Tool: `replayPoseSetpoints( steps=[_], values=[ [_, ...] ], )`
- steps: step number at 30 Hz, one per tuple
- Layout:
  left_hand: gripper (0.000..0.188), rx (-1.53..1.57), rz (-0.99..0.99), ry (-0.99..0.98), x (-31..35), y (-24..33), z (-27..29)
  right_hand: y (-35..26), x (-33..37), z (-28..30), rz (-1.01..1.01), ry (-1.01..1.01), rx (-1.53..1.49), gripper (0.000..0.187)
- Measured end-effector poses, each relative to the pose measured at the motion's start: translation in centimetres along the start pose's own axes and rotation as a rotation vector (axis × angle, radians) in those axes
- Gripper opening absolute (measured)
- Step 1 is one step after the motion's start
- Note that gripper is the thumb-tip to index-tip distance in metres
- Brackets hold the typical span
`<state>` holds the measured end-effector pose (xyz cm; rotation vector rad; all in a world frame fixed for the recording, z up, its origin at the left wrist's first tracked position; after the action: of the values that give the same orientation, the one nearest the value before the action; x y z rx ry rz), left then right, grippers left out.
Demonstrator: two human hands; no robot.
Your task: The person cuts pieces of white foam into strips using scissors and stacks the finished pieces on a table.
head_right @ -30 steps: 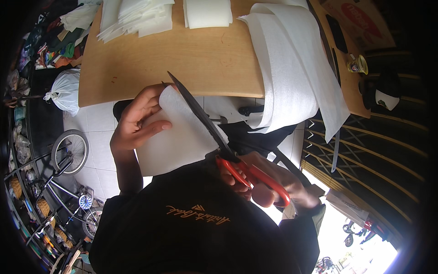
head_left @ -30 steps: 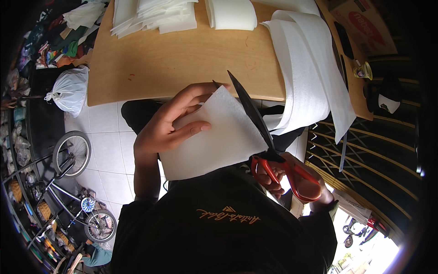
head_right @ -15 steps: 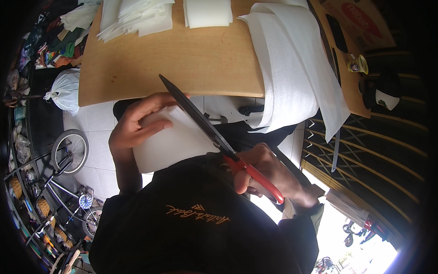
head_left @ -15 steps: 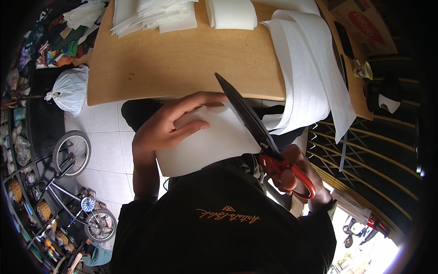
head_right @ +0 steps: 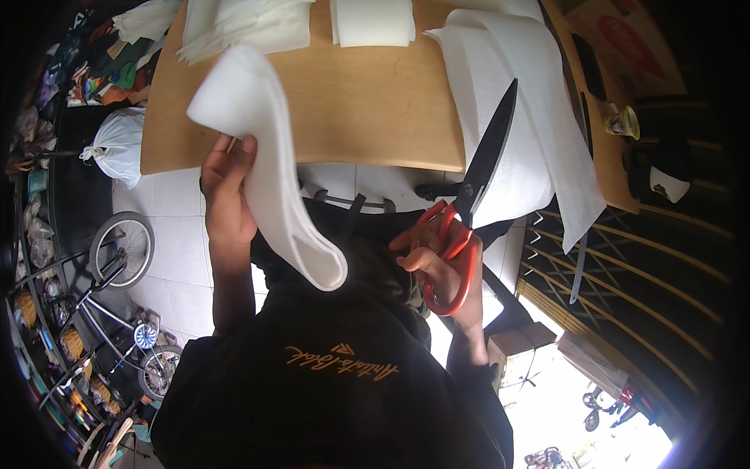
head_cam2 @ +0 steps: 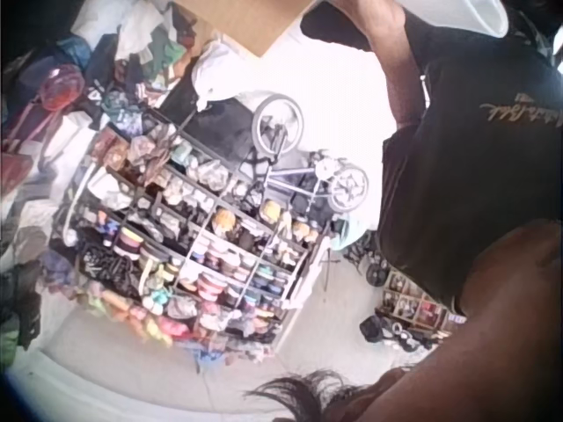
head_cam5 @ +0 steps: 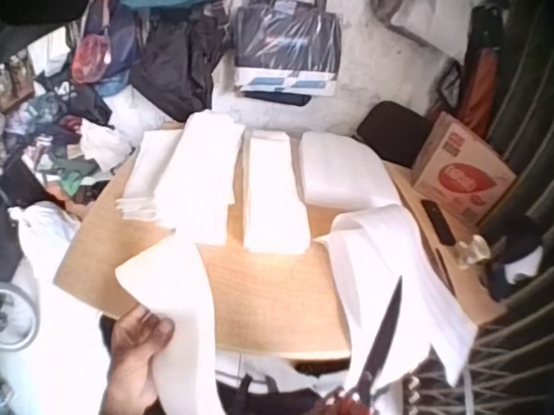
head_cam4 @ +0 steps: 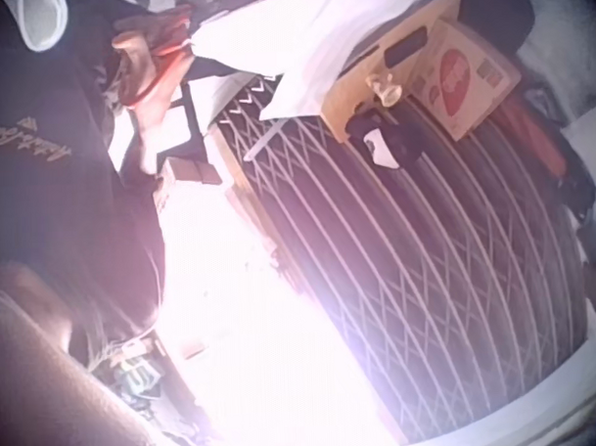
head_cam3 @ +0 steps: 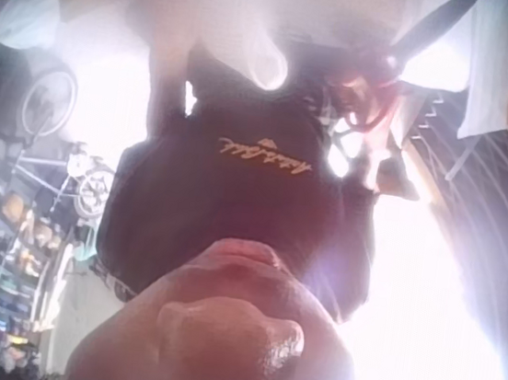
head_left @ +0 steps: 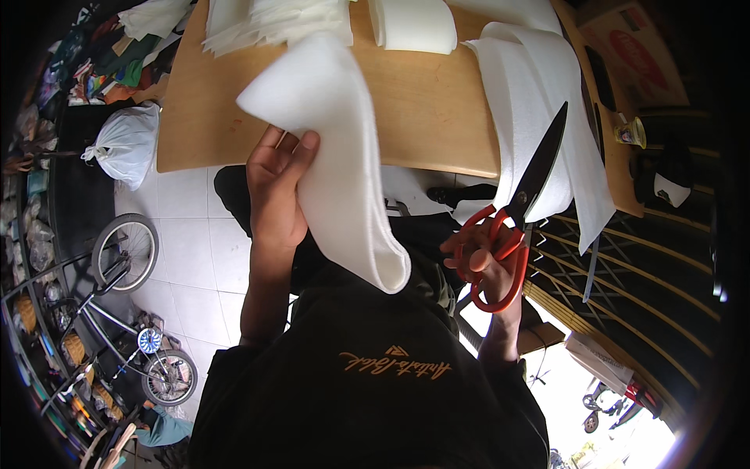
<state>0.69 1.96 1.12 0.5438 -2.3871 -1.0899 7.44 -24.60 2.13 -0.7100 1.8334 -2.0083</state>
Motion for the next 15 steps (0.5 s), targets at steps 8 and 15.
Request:
replayPoseSetpoints(
  steps=[8, 15],
  values=[
    [0.042, 0.307, -0.005, -0.131, -0.7, 0.2, 0.7, 0.9, 1.0, -0.7, -0.030, 0.018, 0.105, 0.054],
    [0.044, 0.339, -0.026, -0.086, -0.8, 0.3, 0.9, 0.3, 1.5, -0.7, -0.028, 0.012, -0.403, 0.049]
  ],
)
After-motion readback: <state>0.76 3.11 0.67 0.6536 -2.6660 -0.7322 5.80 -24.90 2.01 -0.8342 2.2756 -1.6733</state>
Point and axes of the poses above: each hand's wrist, its own x-axis away from the middle knuckle, its own z-axis out of the back of the hand, y = z × x, the point moved 8 cm from there along -x, towards the middle knuckle, and after that the axes turned 6 degrees about z, right-handed, at the moved point
